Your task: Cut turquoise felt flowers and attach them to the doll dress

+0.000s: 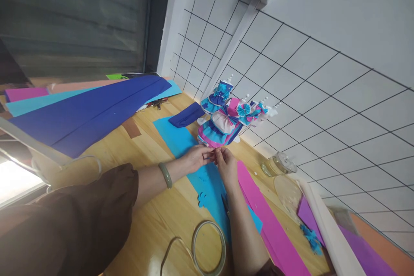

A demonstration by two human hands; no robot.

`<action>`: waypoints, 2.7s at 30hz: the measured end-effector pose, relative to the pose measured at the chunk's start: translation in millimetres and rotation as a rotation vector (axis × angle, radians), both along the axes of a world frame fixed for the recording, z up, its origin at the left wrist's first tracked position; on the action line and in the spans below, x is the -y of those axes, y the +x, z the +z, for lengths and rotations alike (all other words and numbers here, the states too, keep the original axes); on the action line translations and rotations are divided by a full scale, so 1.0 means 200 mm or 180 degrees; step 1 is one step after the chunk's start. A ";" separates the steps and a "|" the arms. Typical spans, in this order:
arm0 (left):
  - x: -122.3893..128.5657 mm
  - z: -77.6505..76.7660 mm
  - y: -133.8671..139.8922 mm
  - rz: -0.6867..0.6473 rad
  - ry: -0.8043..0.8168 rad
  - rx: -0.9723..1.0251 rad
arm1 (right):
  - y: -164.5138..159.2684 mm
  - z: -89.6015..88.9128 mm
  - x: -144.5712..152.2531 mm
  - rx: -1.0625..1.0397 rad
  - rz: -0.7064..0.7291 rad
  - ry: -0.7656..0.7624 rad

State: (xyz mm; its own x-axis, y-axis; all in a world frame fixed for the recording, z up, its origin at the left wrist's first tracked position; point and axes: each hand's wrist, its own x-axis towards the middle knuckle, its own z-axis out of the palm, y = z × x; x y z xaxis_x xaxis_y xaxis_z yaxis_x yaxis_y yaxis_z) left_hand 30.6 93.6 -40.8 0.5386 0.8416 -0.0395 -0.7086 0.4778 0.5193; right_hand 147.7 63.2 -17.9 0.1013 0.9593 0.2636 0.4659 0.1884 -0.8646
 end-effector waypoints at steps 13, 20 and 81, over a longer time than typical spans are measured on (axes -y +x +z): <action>0.00 0.01 -0.01 -0.0060 0.0128 -0.0109 | -0.01 0.02 0.00 -0.0265 0.0140 -0.0093; 0.01 0.01 -0.01 0.0018 0.0044 -0.0135 | -0.01 0.00 -0.02 -0.0409 0.0099 -0.0156; -0.01 -0.02 0.00 0.0183 0.0122 -0.0211 | 0.06 0.13 0.05 -0.0176 0.0462 -0.0428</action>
State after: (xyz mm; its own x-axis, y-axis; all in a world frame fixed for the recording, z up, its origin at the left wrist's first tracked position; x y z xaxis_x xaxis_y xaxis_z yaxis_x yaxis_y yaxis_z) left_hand 29.8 94.7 -45.7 0.4867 0.8726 -0.0406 -0.6977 0.4163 0.5830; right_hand 159.8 52.5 8.6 -0.0298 0.9911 0.1299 0.3933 0.1312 -0.9100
